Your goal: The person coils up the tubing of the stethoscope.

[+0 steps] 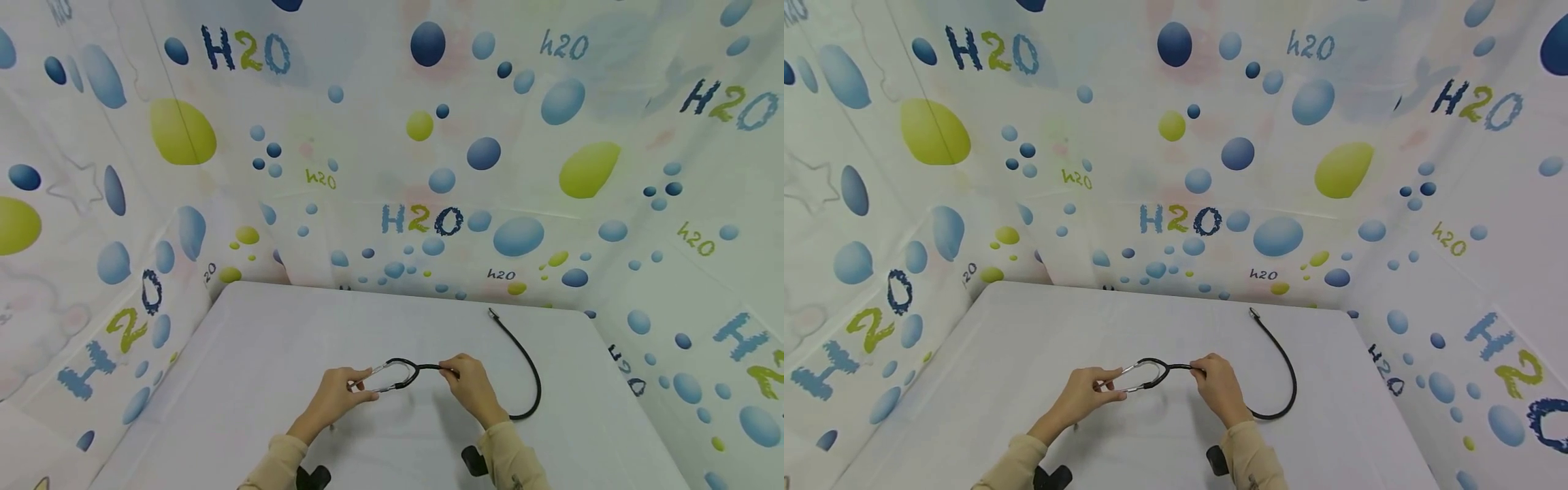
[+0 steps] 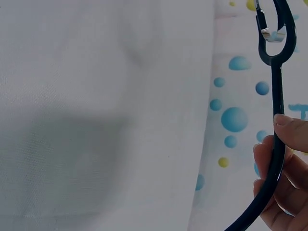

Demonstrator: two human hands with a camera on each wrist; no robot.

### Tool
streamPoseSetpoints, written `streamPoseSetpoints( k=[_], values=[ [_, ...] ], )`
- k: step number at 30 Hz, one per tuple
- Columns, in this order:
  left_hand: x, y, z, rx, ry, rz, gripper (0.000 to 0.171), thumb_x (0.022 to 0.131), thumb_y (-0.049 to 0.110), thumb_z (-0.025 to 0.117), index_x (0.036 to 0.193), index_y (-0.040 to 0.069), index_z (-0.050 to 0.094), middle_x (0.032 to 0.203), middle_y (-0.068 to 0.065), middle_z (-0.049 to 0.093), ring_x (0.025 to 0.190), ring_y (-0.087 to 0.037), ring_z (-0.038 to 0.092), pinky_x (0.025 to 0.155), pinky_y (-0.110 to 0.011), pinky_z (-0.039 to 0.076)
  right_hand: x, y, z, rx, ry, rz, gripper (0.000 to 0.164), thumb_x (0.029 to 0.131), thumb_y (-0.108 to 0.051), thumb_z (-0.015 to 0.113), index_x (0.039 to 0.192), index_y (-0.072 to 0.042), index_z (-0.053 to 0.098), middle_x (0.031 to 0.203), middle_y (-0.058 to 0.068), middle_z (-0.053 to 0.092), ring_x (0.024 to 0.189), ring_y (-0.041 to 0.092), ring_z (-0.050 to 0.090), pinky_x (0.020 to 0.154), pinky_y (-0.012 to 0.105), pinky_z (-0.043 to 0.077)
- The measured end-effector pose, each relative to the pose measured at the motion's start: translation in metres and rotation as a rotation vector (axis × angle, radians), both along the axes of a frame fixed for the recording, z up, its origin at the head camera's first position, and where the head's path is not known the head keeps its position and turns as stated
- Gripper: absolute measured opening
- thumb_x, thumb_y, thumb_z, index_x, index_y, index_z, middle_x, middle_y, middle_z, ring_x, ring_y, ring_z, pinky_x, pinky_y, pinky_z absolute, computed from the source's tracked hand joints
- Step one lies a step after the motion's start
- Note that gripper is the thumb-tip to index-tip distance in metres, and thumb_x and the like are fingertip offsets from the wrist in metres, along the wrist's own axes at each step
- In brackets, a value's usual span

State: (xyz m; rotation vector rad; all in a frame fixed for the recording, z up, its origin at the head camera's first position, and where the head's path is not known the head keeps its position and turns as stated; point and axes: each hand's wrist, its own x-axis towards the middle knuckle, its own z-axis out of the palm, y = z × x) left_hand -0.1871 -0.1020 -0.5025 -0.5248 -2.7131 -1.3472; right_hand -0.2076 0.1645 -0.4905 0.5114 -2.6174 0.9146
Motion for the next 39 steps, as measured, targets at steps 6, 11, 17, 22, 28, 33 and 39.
streamPoseSetpoints(
  k=[6,11,17,22,28,33,39],
  values=[
    [0.000,0.000,0.001,0.021,0.040,0.003,0.041,0.074,0.018,0.080,0.107,-0.003,0.069,0.078,-0.010,0.066,0.056,-0.003,0.048,0.050,-0.019,0.042,-0.001,0.000,0.000,0.006,-0.006,-0.007,0.011,0.075,0.005,0.073,0.087,0.004,0.073,0.078,0.009,0.065,0.067,0.017,0.062,0.058,0.022,0.049],
    [0.002,0.001,0.000,0.014,0.095,0.025,0.038,0.074,0.014,0.080,0.105,-0.004,0.069,0.078,-0.010,0.066,0.055,-0.002,0.049,0.049,-0.018,0.043,0.000,-0.001,0.001,-0.009,-0.005,0.006,0.011,0.075,0.006,0.073,0.086,0.004,0.073,0.077,0.009,0.065,0.066,0.016,0.061,0.057,0.021,0.049],
    [-0.001,0.004,0.005,-0.013,0.250,0.095,0.037,0.069,0.009,0.082,0.101,-0.003,0.071,0.075,-0.007,0.066,0.054,-0.008,0.049,0.049,-0.018,0.042,0.001,0.000,0.001,-0.067,0.003,0.050,0.015,0.077,0.007,0.071,0.092,0.004,0.072,0.076,0.008,0.065,0.063,0.013,0.059,0.054,0.020,0.048],
    [-0.005,0.000,0.013,-0.074,0.338,0.150,0.039,0.068,0.010,0.083,0.102,-0.003,0.071,0.080,-0.008,0.066,0.063,-0.019,0.058,0.054,-0.022,0.045,0.004,0.006,0.001,-0.092,0.055,0.044,0.021,0.077,0.008,0.071,0.097,0.005,0.070,0.080,0.011,0.067,0.063,0.015,0.061,0.054,0.021,0.049],
    [-0.004,-0.002,0.013,-0.187,0.425,0.170,0.041,0.066,0.012,0.085,0.102,-0.002,0.071,0.085,-0.009,0.066,0.073,-0.021,0.064,0.062,-0.030,0.052,0.015,0.004,0.024,0.049,0.049,0.063,0.016,0.076,0.003,0.074,0.091,0.001,0.072,0.076,0.004,0.064,0.062,0.010,0.055,0.055,0.020,0.046],
    [-0.003,0.003,0.013,-0.251,0.454,0.174,0.042,0.066,0.012,0.085,0.103,-0.002,0.070,0.085,-0.010,0.065,0.070,-0.020,0.063,0.060,-0.028,0.052,0.025,-0.014,0.054,0.290,-0.017,0.137,0.013,0.074,0.001,0.075,0.087,-0.002,0.072,0.076,0.002,0.062,0.068,0.014,0.059,0.060,0.024,0.049],
    [0.000,0.006,0.018,-0.324,0.457,0.137,0.042,0.064,0.017,0.086,0.100,0.003,0.072,0.081,-0.006,0.064,0.065,-0.017,0.062,0.058,-0.026,0.051,0.027,-0.031,0.076,0.410,-0.066,0.314,0.009,0.077,-0.001,0.073,0.086,-0.003,0.072,0.077,0.002,0.061,0.071,0.016,0.060,0.063,0.025,0.049]
  ],
)
